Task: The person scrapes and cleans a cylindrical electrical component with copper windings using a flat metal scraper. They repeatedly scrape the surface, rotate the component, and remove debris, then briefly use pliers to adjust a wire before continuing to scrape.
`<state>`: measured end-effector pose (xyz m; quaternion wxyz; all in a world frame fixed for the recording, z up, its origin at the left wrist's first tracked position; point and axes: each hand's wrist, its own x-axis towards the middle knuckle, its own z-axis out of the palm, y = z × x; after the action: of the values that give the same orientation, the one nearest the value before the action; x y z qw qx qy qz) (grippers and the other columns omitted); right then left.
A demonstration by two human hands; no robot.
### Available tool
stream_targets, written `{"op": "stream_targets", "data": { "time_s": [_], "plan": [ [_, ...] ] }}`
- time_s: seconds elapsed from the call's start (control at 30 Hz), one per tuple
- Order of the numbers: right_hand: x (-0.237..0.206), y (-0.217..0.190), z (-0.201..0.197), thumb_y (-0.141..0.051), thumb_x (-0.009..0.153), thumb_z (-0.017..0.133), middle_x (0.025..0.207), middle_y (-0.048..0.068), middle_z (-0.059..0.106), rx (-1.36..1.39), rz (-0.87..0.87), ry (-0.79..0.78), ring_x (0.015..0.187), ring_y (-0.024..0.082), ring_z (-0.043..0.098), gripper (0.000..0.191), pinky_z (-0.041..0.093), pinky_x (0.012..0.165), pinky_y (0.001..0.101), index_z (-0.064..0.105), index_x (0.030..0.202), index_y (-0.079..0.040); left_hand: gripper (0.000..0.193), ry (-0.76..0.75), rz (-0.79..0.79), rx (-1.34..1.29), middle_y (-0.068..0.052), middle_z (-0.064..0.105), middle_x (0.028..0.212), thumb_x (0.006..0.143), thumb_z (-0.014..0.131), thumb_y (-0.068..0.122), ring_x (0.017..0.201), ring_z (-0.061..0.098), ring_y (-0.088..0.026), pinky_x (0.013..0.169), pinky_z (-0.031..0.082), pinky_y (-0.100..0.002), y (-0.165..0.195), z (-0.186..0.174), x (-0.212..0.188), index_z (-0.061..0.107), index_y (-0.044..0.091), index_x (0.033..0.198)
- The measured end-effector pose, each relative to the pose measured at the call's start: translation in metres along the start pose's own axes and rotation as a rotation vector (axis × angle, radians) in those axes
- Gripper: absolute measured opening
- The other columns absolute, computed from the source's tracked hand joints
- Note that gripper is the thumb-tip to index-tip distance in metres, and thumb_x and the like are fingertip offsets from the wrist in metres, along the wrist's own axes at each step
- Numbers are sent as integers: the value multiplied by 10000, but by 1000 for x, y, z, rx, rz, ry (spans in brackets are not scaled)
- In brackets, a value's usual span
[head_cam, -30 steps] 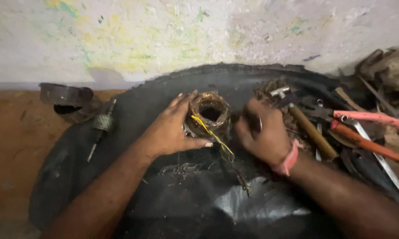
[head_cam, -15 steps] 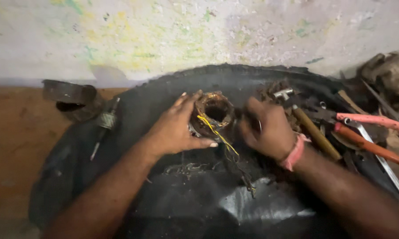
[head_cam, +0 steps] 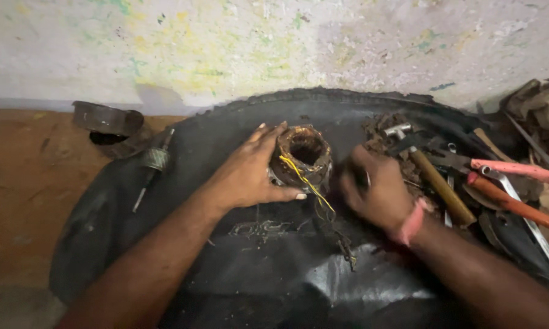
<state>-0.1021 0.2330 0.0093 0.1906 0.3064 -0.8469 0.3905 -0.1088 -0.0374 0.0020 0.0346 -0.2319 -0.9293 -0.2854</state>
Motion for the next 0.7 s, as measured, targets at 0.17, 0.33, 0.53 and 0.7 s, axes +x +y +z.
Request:
{"op": "stream_targets", "data": {
  "time_s": [0.17,0.33,0.53,0.7],
  "plan": [
    [-6,20,-8,-24,878,644,720,129,587,36,52,166,625,169,542,59,468,619,318,605,900,15,1303,0,-1,-29,-285,395,1570,613,900,620,1491,281,-497,1179,337,-512,-1,-1,-1,265,21,1580],
    [0,30,-15,-8,965,554,871,7,632,410,232,315,778,77,562,94,463,687,258,637,1010,-10,1406,-29,59,-85,-259,327,1637,562,972,498,1503,224,-500,1207,263,-541,-4,-4,-4,116,120,1611],
    [1,30,-15,-21,975,584,891,2,600,420,126,260,834,67,530,25,477,750,241,600,989,-7,1533,-50,147,-101,-267,310,1653,596,964,494,1539,259,-485,1265,118,-582,-2,-10,4,-124,167,1625],
    [-1,27,-13,-9,966,616,833,32,592,259,56,278,786,101,525,37,470,724,274,585,958,10,1532,84,34,49,-339,406,1524,558,969,575,1413,359,-514,1223,119,-639,21,-4,-1,-73,164,1603]
  ]
}}
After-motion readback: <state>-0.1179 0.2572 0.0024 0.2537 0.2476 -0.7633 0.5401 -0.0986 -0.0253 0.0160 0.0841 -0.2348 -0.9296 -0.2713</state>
